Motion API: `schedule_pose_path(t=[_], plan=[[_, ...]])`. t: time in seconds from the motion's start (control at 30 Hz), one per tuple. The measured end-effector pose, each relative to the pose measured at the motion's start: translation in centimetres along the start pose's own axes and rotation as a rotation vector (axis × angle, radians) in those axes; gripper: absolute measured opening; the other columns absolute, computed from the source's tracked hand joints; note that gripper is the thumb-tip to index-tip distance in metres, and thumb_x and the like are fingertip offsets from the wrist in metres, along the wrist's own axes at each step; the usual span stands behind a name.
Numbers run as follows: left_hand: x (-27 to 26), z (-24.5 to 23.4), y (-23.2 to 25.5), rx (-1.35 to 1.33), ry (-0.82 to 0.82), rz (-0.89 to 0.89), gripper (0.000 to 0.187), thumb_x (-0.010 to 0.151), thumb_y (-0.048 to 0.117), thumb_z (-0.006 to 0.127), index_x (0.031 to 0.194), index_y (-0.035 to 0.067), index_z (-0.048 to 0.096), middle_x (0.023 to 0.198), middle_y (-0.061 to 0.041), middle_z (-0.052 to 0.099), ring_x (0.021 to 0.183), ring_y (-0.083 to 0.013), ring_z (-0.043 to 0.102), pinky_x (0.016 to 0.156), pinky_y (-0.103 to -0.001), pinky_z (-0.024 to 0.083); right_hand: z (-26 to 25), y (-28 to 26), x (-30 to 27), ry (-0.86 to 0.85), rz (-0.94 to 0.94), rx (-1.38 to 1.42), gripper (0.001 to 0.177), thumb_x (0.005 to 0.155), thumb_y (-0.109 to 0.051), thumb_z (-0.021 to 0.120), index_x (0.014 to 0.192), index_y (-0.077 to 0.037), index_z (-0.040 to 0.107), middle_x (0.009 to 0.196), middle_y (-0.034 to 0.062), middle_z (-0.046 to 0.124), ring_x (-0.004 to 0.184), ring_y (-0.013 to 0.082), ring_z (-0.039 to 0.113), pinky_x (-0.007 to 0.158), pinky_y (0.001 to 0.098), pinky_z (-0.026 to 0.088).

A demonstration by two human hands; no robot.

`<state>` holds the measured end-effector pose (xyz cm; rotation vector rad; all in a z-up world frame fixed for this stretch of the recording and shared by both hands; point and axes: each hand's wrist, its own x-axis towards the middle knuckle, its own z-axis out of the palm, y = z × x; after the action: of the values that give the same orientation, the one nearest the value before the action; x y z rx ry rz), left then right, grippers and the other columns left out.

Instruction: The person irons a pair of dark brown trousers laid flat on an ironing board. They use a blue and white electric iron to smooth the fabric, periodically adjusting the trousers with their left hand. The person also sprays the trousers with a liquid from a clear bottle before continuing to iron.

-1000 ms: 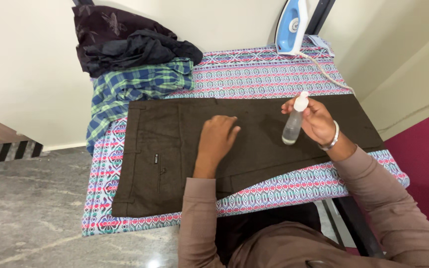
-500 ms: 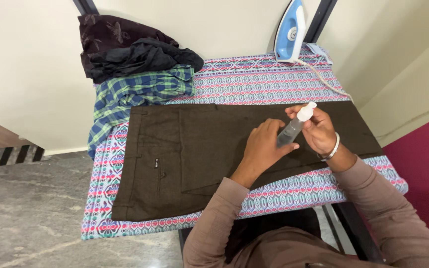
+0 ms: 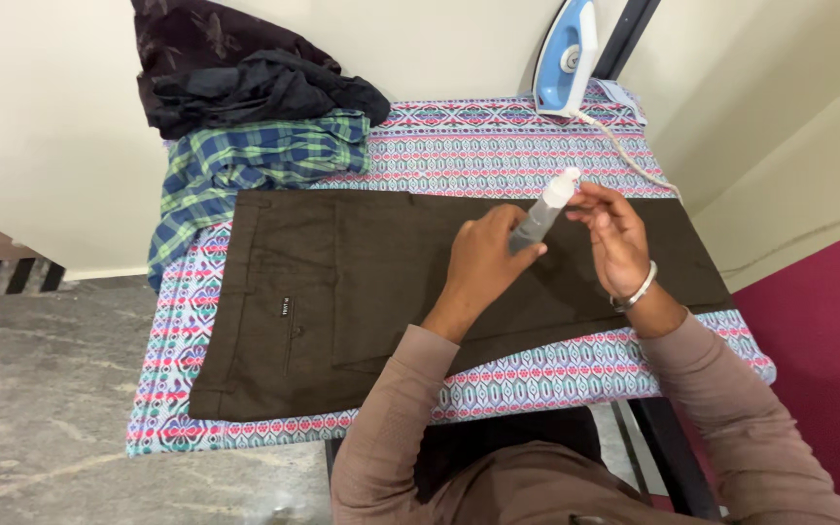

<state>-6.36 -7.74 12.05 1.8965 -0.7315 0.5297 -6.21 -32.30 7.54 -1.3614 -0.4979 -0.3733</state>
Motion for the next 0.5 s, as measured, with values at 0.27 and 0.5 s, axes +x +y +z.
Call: schedule_pose_path(t=[0.27, 0.5], plan=[[4.7, -2.4, -5.7, 0.038, 0.128, -0.215, 0.039, 0.079, 0.029, 0.086, 0.105, 0.007, 0.066, 0.1, -0.013, 0.074, 0.09, -0.0351, 0.072, 0.075, -0.046, 0.056, -0.1, 0.5, -2.1, -0.168, -0.119, -0.337, 0.041, 0.105, -0.02, 0.067, 0.139, 0.0, 0.059, 0.135, 0.0129, 0.061, 0.128, 0.0235, 0.059, 0.115, 0.0379, 0.046], [9.0, -4.4, -13.6, 0.139, 0.268, -0.262, 0.041, 0.077, 0.023, 0.088, 0.106, 0.005, 0.065, 0.104, -0.016, 0.074, 0.096, -0.0384, 0.071, 0.077, -0.047, 0.055, 3.0, -2.3, -3.1, -0.442, -0.302, -0.772, 0.038, 0.089, -0.017, 0.074, 0.123, -0.001, 0.068, 0.13, 0.0166, 0.064, 0.126, 0.0335, 0.061, 0.108, 0.0423, 0.05]])
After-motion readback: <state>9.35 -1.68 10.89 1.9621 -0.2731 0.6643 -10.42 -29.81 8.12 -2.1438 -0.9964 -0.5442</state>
